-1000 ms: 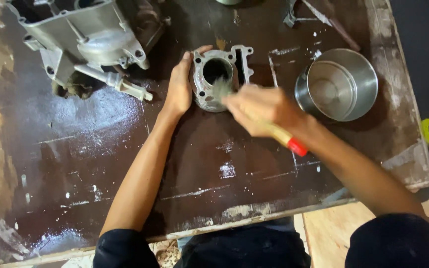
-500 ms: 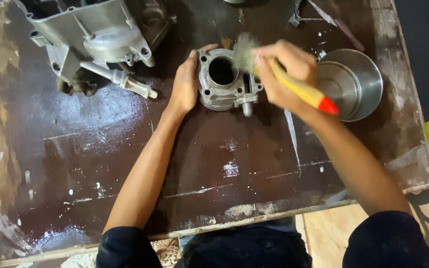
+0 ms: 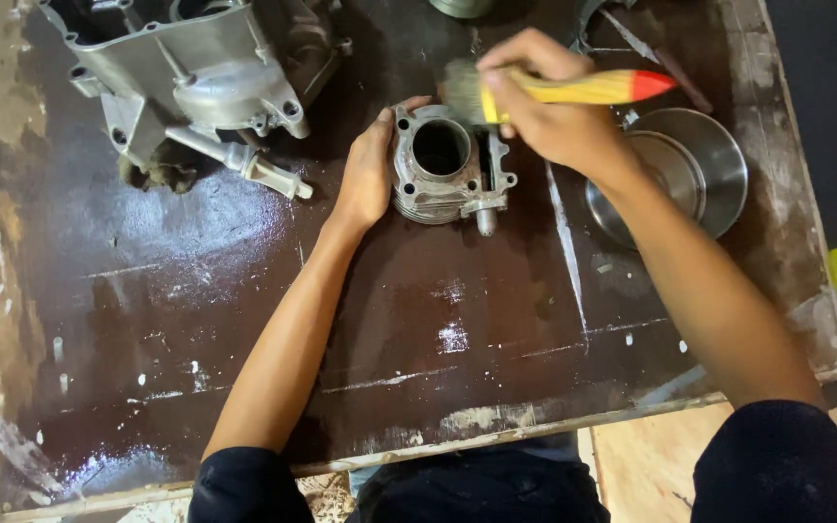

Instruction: Cleaning a motorcycle cylinder block using a paintbrush and solvent on a workbench.

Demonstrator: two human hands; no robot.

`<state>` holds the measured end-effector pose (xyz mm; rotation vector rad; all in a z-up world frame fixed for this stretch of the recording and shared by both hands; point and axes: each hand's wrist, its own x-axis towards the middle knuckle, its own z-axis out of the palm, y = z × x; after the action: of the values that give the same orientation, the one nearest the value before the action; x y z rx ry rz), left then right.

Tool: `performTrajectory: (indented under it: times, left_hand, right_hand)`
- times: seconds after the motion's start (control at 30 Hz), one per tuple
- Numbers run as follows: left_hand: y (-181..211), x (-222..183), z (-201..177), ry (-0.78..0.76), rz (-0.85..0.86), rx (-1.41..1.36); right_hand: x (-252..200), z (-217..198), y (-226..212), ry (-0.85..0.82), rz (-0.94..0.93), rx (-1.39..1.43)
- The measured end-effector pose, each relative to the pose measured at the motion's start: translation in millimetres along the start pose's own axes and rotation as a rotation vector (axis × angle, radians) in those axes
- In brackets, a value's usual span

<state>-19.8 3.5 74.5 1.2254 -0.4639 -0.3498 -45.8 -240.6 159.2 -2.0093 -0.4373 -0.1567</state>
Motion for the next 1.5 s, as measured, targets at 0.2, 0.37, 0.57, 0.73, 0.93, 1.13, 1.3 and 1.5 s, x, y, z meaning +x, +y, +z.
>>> performTrajectory:
  times: [0.2, 0.37, 0.57, 0.73, 0.93, 1.13, 1.3, 1.5]
  left_hand:
    - [-46.6, 2.1, -21.8, 0.163, -0.049, 0.205]
    - [-22.0, 2.6, -8.6, 0.175, -0.207, 0.171]
    - [13.4, -1.6, 1.7, 0.02, -0.005, 0.103]
    - [12.2, -2.3, 4.9, 0.022, -0.022, 0.122]
    - [8.8, -2.0, 1.2, -0.021, 0.033, 0.197]
    - [0.4, 2.3, -0.7, -0.006, 0.005, 0.202]
    - [-0.7, 3.5, -0.1, 0.041, -0.047, 0.094]
    - [1.9, 0.8, -0.3, 0.032, -0.035, 0.111]
  right_hand:
    - [37.5, 20.0, -0.9, -0.124, -0.057, 0.098]
    - [53.3, 1.5, -1.7, -0.287, -0.008, -0.029]
    - [13.1, -19.5, -35.7, -0.12, 0.051, -0.2]
    - [-27.8, -33.5, -20.2, -0.036, -0.036, -0.364]
    - [-75.5, -70.1, -34.1, -0.032, 0.15, -0.396]
    - [-122.7, -112.5, -22.0, 0.303, 0.393, -0.223]
    - [-140.6, -116.3, 10.4, 0.177, 0.447, -0.618]
    - [-132.9, -116.5, 12.2, 0.045, 0.576, -0.115]
